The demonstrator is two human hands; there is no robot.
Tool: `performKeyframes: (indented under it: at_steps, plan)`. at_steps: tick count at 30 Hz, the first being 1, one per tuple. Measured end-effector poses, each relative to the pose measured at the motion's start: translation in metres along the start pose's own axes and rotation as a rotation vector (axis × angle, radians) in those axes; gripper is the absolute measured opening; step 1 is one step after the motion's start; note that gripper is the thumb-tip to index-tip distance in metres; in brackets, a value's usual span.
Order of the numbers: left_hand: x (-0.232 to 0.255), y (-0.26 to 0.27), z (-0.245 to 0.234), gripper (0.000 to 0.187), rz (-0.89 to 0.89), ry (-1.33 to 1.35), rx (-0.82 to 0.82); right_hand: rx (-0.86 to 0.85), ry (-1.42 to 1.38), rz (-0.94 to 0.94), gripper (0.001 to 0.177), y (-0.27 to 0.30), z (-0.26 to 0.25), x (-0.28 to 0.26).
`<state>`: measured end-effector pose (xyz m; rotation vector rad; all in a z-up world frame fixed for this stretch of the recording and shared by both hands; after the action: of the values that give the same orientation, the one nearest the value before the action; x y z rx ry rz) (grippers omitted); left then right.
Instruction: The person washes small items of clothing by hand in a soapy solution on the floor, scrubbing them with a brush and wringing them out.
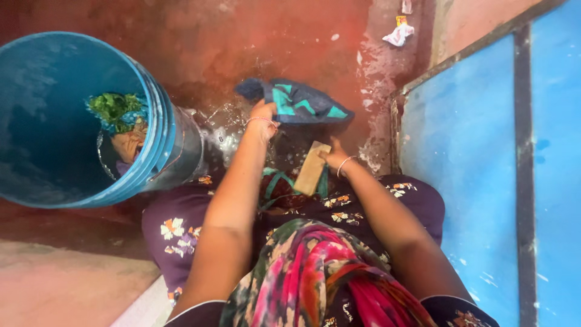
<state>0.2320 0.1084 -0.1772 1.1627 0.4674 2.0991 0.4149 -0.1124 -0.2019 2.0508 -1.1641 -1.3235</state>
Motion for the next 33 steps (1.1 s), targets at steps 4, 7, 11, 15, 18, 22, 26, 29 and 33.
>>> performKeyframes:
  at_steps: [4, 7, 11, 15, 18, 22, 26, 29, 33]
  plan:
    - [0.033, 0.04, 0.03, 0.045, 0.137, -0.264, -0.159, 0.022, -0.304, -0.168, 0.107, 0.005, -0.004, -0.027]
    - [0.043, 0.067, 0.04, 0.052, 0.23, -0.394, -0.222, -0.104, -0.558, -0.264, 0.112, 0.035, 0.007, -0.061]
    - [0.043, 0.104, 0.058, 0.05, 0.343, -0.387, -0.45, -0.186, -0.673, -0.244, 0.113, 0.072, 0.022, -0.085]
    - [0.021, 0.124, 0.05, 0.042, 0.23, -0.252, -0.479, -0.117, -0.462, -0.933, 0.114, 0.11, 0.03, -0.128]
    - [0.009, 0.124, 0.038, 0.036, 0.323, -0.483, -0.442, 0.158, -0.328, -1.015, 0.085, 0.095, 0.033, -0.126]
    - [0.038, 0.121, 0.031, 0.037, 0.547, -0.462, -0.418, 0.363, -0.374, -0.806, 0.048, 0.061, 0.01, -0.126]
    - [0.086, 0.165, 0.031, 0.089, 1.23, -1.296, -0.097, 0.304, -0.502, -0.791, 0.042, 0.073, -0.018, -0.145]
    - [0.072, 0.152, 0.033, 0.057, 1.108, -1.333, -0.17, 0.455, -0.319, -0.983, 0.03, 0.112, -0.038, -0.176]
    - [0.072, 0.128, 0.039, 0.023, 1.086, -0.853, -0.363, 0.644, -0.053, -0.89, 0.028, 0.134, -0.069, -0.197]
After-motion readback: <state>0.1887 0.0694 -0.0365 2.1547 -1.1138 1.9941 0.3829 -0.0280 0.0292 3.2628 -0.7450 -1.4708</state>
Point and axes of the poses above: each hand's wrist, its own y-axis away from the middle knuckle, its own z-axis out of the palm, x = y × z, the point moved 9 cm from there along -y, towards the middle knuckle, and after that the axes turned 4 degrees about z, right-handed, at the moved point
